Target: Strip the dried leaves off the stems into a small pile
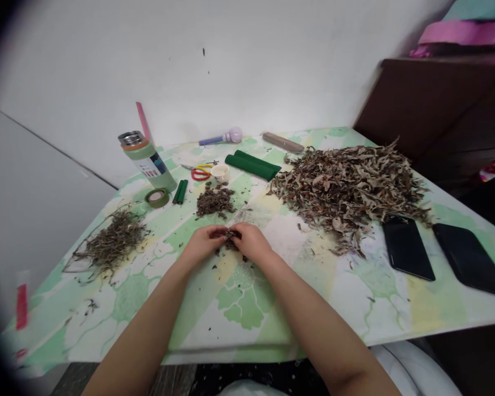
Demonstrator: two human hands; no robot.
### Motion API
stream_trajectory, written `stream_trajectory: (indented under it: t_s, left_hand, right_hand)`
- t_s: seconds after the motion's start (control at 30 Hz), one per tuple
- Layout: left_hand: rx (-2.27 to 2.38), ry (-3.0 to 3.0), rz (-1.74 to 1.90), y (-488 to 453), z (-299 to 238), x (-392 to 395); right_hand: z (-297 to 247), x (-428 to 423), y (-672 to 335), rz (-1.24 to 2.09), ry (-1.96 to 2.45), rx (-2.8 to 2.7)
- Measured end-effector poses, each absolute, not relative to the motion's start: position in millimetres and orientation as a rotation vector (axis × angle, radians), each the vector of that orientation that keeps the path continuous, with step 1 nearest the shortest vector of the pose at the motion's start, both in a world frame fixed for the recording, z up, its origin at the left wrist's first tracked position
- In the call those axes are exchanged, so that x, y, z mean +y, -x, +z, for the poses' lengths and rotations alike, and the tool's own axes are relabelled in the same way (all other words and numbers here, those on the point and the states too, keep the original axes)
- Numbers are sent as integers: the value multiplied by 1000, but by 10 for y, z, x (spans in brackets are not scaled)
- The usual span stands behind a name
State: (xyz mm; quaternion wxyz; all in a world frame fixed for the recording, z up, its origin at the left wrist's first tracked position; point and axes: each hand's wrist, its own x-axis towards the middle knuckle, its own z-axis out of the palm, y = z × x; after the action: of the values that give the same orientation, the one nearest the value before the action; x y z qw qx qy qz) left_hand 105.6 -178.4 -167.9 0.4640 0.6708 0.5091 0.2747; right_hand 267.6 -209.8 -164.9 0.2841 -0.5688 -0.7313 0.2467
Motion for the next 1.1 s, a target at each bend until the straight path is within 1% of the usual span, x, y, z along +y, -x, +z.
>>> stream_trajectory:
  t_s: [0.27,0.37,0.53,0.73,0.97,1.1]
  left_hand:
    - [1359,-1483,878,-1010,-1576,-1760]
    - [1247,-1408,913,-1008,-1568,-1756]
    - [1067,-1304,909,-1058,-1576,-1803]
    - [1107,-1328,809,-1078,-1610,-1827]
    - [1091,-1226,866,-1072,-1666,-1764]
    - [1002,-1273,823,-1096,-1686,-1774]
  right_hand:
    - [-1567,-2101,-2788,645,1403,-1670]
    - [-1532,-2110,-2804,658,1292,-1683]
    - [-1588,-2115,-2754,564,1131,-1845]
    - [-1664,-2087,-2737,503,1224,-1694]
    - [-1595,-2083,-2799,466,1284,-1604]
    - [-1609,-2076,-2798,435,1132,-1805]
